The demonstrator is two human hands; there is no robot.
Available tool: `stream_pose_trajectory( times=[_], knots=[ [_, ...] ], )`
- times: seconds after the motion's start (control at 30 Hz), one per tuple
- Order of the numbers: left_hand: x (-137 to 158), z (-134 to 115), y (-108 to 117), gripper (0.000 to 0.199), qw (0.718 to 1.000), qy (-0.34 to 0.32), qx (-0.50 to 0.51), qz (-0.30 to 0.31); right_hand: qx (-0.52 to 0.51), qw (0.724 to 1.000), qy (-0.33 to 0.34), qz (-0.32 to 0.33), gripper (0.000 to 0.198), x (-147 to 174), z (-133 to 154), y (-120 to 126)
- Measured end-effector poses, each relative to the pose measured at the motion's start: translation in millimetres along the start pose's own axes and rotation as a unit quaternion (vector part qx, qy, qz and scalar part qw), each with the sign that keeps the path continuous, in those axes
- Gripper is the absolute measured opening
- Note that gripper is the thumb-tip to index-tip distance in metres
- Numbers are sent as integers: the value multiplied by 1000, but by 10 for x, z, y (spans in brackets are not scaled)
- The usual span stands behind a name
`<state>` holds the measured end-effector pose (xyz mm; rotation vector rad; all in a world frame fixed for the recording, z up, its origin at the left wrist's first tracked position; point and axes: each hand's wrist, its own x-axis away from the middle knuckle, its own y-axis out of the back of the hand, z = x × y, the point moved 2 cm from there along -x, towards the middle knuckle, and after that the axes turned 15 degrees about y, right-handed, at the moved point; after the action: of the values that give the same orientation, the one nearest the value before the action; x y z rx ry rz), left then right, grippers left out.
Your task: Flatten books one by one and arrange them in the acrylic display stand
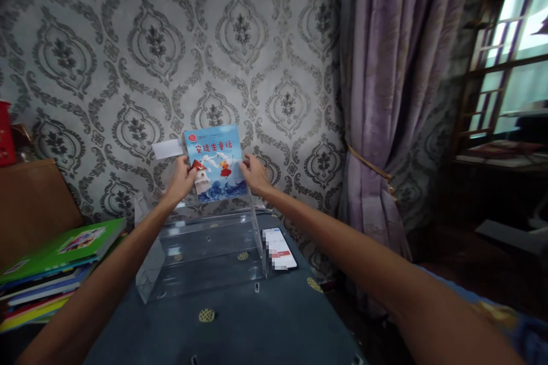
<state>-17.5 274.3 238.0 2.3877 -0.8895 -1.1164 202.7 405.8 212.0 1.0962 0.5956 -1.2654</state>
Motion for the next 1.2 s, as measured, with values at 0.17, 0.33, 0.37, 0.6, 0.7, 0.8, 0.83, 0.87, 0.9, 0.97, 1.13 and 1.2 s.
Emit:
stream_pose_trajectory(
  times=[0.17, 0.33, 0.37, 0.6, 0.7, 0.8, 0.83, 0.87, 0.9, 0.97, 1.13, 1.2],
  knots=[
    [-23, -12, -64, 27, 999, 22, -44, 10, -49, 998, -29, -12, 36, -151, -8, -73],
    [-68, 28, -107, 11, 998, 37, -49, 18, -105, 994, -43, -9, 33, -158, -8, -105],
    [-79, 35, -112, 10, 998, 39, -48, 20, -113, 992, -47, -10, 32, -152, -11, -105],
    [-101, 52, -109, 9, 998, 44, -36, 30, -151, 986, -68, -7, 30, -116, -4, -86],
    [-87, 50, -105, 12, 998, 44, -29, 30, -153, 986, -69, -3, 30, -111, 18, -75],
    [-74, 45, -107, 13, 998, 45, -23, 29, -144, 988, -63, -3, 29, -102, 43, -58],
    [-69, 42, -109, 13, 998, 46, -22, 28, -139, 988, -60, -4, 29, -97, 51, -52],
    [-64, 38, -110, 13, 998, 48, -21, 27, -134, 989, -57, -5, 29, -92, 59, -47],
    [-59, 33, -111, 12, 998, 49, -20, 26, -129, 990, -54, -6, 29, -87, 67, -43],
    [-50, 22, -113, 12, 998, 52, -20, 25, -119, 992, -49, -8, 30, -80, 84, -37],
    [-31, -15, -108, 13, 997, 62, -30, 24, -95, 995, -31, -9, 29, -77, 136, -17],
    [-20, -27, -103, 13, 997, 64, -33, 25, -86, 996, -26, -8, 29, -72, 159, -2]
  ],
)
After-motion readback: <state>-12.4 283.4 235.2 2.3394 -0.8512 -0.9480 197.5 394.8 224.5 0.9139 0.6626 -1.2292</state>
